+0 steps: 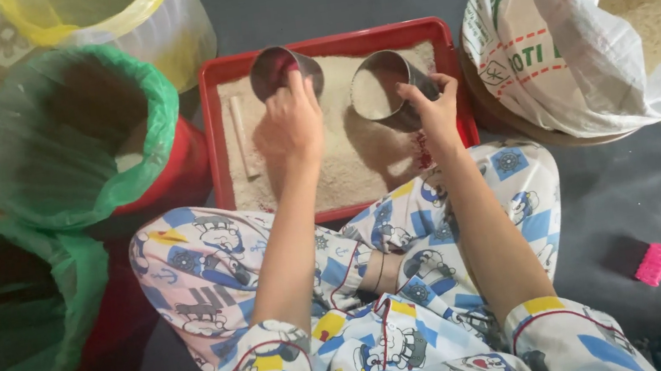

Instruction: Manually packaging grains from a tray into cups and bags using scooping and leveling tools.

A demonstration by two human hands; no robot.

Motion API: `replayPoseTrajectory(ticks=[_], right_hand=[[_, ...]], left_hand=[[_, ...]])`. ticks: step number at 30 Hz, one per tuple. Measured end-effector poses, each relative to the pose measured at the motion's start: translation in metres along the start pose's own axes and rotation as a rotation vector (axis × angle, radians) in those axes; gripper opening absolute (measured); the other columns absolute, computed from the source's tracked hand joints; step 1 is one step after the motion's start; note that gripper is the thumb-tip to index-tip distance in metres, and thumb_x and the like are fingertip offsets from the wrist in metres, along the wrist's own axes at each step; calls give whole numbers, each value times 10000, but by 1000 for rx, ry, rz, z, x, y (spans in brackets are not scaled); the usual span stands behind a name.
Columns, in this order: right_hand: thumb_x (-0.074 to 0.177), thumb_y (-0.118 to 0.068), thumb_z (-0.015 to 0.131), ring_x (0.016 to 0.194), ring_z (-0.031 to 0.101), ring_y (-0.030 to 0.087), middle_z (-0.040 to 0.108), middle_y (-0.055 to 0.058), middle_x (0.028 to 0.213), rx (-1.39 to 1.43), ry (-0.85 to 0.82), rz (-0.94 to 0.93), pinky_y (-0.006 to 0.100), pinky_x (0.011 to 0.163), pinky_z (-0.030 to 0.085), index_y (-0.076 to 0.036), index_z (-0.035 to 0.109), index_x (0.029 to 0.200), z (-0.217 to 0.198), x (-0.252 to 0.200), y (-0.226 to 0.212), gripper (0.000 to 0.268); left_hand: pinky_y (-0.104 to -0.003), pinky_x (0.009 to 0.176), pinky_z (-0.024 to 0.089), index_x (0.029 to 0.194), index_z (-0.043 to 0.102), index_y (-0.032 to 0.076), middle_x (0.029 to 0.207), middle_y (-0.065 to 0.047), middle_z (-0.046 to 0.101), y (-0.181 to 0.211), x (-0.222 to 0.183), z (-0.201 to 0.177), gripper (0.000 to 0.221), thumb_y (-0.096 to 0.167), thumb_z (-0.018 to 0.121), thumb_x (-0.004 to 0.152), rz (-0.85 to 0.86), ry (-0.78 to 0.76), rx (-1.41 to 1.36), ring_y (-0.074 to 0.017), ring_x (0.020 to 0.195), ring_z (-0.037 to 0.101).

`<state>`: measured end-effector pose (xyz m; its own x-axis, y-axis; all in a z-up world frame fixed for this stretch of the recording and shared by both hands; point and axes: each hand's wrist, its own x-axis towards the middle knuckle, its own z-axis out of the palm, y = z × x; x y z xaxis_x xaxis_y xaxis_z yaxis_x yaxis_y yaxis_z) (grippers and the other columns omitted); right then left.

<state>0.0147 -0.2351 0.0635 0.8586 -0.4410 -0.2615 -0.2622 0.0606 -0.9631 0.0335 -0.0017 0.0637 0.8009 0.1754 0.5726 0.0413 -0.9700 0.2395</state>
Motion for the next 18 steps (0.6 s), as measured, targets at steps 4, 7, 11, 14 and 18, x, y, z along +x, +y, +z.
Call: replayPoseTrajectory(ticks=[4,7,11,14,18], right_hand=[[667,-408,1043,1019,661,258,592,155,1129,-2,-2,-33,402,868,600,-170,509,1294,8,-1,5,857],[648,-439,1035,1024,688,251,626,142,1137,-78,9,7,382,843,629,-209,514,1292,9,-5,2,860],[638,-483,1031,1126,667,370,633,214,1206,-204,37,-122,490,975,537,-198,545,1303,10,-20,-9,872],[634,-475,1024,1154,642,427,629,226,1209,-304,43,-253,524,1019,486,-190,552,1288,11,-33,-31,856],[641,-384,1033,1182,588,468,589,205,1228,-356,33,-507,558,1062,423,-191,547,1272,19,-55,-69,820]], left_hand=[[-491,649,585,1159,599,196,776,-77,681,-29,-6,43,252,404,500,1058,-45,-118,-31,-317,818,724],[-428,605,570,989,655,213,634,-18,674,-30,-20,30,165,353,569,1008,214,-29,-8,-248,629,711],[-386,699,500,933,642,230,623,-3,629,-27,-51,14,157,386,647,942,425,-24,-103,-222,604,648],[-367,706,477,904,630,239,631,-4,621,-22,-53,-1,187,421,645,943,451,-34,-109,-215,605,632],[-347,735,473,894,616,209,635,-16,623,-16,-43,-15,236,426,604,987,498,28,-96,-206,632,641]])
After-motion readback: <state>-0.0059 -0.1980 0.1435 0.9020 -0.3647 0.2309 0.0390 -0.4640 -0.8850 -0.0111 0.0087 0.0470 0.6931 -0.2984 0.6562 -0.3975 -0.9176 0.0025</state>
